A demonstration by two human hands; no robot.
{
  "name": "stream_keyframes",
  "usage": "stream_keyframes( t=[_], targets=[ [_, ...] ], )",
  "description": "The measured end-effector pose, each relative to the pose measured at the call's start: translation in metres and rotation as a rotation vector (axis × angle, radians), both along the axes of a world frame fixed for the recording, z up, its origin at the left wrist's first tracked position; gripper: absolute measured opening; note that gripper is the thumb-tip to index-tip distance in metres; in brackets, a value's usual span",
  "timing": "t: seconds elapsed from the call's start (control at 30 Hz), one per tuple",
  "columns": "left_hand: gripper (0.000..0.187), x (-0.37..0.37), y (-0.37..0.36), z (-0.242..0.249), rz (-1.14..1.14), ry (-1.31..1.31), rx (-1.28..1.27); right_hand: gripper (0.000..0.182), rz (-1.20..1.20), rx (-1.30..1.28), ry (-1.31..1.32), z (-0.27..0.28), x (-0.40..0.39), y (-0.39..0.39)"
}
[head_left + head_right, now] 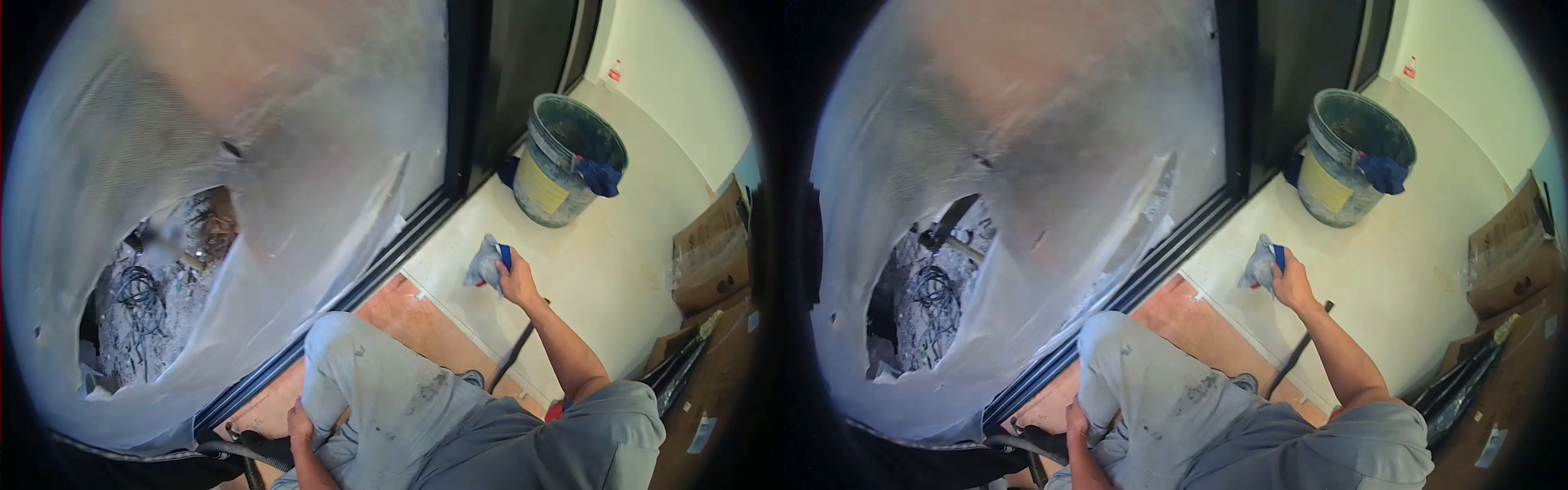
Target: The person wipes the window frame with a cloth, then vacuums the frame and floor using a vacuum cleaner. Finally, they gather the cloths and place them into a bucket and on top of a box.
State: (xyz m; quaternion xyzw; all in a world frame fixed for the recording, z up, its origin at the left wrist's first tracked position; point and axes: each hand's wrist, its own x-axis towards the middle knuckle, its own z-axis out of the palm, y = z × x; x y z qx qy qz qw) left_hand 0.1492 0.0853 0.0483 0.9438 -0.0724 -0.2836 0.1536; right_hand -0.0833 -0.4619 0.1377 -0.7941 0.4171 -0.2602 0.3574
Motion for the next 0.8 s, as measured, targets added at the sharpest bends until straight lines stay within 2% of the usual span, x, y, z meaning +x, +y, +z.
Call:
stream_keyframes(
  t=[0.03,0.1,0.13,0.17,0.2,0.23,0.27,0.3,0.33,0.4,0.5,0.57,0.63,0.7,0.73,0.8],
  targets=[
    [0.049,0.002,0.001,-0.003,-0.03,-0.003,0.001,0.027,0.0,0.021,0.011,0.006,0.0,0.007],
    [0.048,0.015,0.038,-0.077,-0.011,0.037,-0.135,0.029,0.052,0.004,-0.048,0.014,0.007,0.024],
    [0.048,0.011,0.045,-0.086,-0.166,-0.021,-0.094,0.028,0.104,0.095,0.034,0.031,0.01,0.03],
    [0.049,0.003,0.04,-0.078,-0.337,-0.204,0.029,0.029,0.142,0.09,-0.089,0.02,0.012,0.033],
    [0.054,0.01,0.027,-0.075,-0.006,0.06,-0.03,0.031,0.16,0.143,-0.073,0.025,0.016,0.036],
    [0.061,0.011,0.019,-0.074,-0.036,0.021,-0.039,0.031,0.144,0.043,-0.036,0.005,0.021,0.026],
    [0.066,-0.012,-0.004,0.003,0.039,-0.027,-0.111,0.03,0.147,0.021,-0.06,-0.004,0.028,0.022],
    [0.068,-0.003,-0.001,-0.022,0.124,0.003,-0.122,0.029,0.135,-0.046,-0.126,0.001,0.038,0.029],
    [0.07,0.004,0.005,-0.044,0.192,0.048,-0.139,0.026,0.184,0.043,-0.177,-0.008,0.047,0.021],
    [0.072,0.002,-0.003,-0.023,0.28,0.101,-0.125,0.012,0.239,0.166,-0.401,-0.032,0.068,0.015],
    [0.073,-0.006,-0.006,0.002,0.307,0.149,-0.128,0.019,0.418,0.141,-0.313,0.006,0.075,0.035],
    [0.073,-0.007,-0.008,0.006,0.296,0.146,-0.125,0.011,0.457,0.195,-0.237,-0.018,0.077,0.023],
    [0.073,-0.011,-0.008,0.012,0.285,0.137,-0.114,0.019,0.501,0.247,-0.148,-0.052,0.077,0.015],
    [0.072,-0.014,-0.009,0.026,0.294,0.117,-0.131,0.019,0.545,0.19,-0.273,-0.082,0.086,0.018],
    [0.072,-0.015,-0.012,0.032,0.282,0.109,-0.13,0.019,0.549,0.168,-0.336,-0.071,0.081,0.031],
    [0.069,-0.014,-0.007,0.015,0.233,0.049,-0.147,0.038,0.499,0.126,-0.126,-0.042,0.076,0.056]
  ],
)
